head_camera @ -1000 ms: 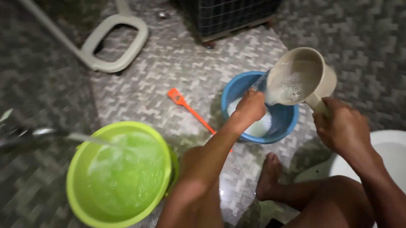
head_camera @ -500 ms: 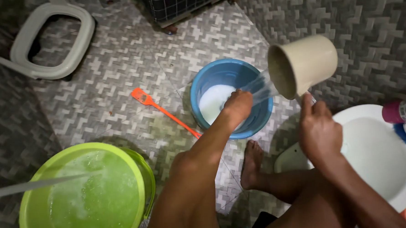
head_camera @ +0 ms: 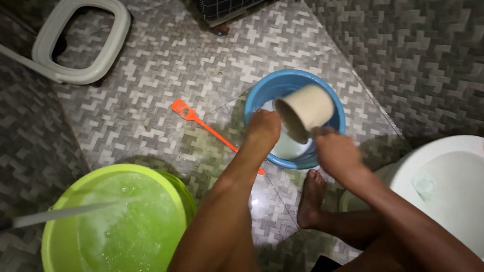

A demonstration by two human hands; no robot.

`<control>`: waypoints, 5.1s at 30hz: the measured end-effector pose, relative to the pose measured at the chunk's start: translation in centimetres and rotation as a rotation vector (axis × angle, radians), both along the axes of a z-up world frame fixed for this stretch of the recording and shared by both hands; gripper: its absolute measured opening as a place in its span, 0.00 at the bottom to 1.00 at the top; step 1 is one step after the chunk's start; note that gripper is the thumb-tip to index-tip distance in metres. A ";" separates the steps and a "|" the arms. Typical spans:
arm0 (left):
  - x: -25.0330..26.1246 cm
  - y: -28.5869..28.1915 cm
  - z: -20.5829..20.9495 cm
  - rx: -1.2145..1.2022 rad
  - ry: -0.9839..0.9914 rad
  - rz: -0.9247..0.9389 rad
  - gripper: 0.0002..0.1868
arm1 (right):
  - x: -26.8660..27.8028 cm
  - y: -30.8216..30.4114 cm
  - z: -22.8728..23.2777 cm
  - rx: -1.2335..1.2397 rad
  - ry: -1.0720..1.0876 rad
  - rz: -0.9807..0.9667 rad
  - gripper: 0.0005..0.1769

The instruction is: Clean the bathroom floor and toilet area using water, soap, and a brush.

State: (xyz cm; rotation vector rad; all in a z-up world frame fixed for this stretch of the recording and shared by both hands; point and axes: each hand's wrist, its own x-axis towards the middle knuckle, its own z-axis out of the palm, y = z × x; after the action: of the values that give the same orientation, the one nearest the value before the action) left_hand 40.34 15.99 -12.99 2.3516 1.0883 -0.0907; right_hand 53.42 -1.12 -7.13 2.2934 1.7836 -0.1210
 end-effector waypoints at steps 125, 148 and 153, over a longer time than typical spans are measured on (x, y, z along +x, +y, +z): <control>25.0 -47.4 -2.3 -0.405 -0.467 -0.913 0.16 | -1.0 -44.8 28.0 0.109 0.147 -1.446 0.21; 22.6 -60.0 8.6 -1.842 0.051 -0.426 0.29 | 1.4 -52.6 21.6 0.314 -0.015 -1.582 0.20; 23.5 -64.8 5.1 -1.830 -0.227 -0.411 0.30 | 1.4 -52.7 15.1 0.739 0.105 -1.537 0.22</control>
State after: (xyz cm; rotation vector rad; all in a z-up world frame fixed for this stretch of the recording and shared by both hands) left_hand 63.83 -48.81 -7.84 0.7792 0.0627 -0.6249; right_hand 54.81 -53.78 8.00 3.5866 -0.4184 0.2088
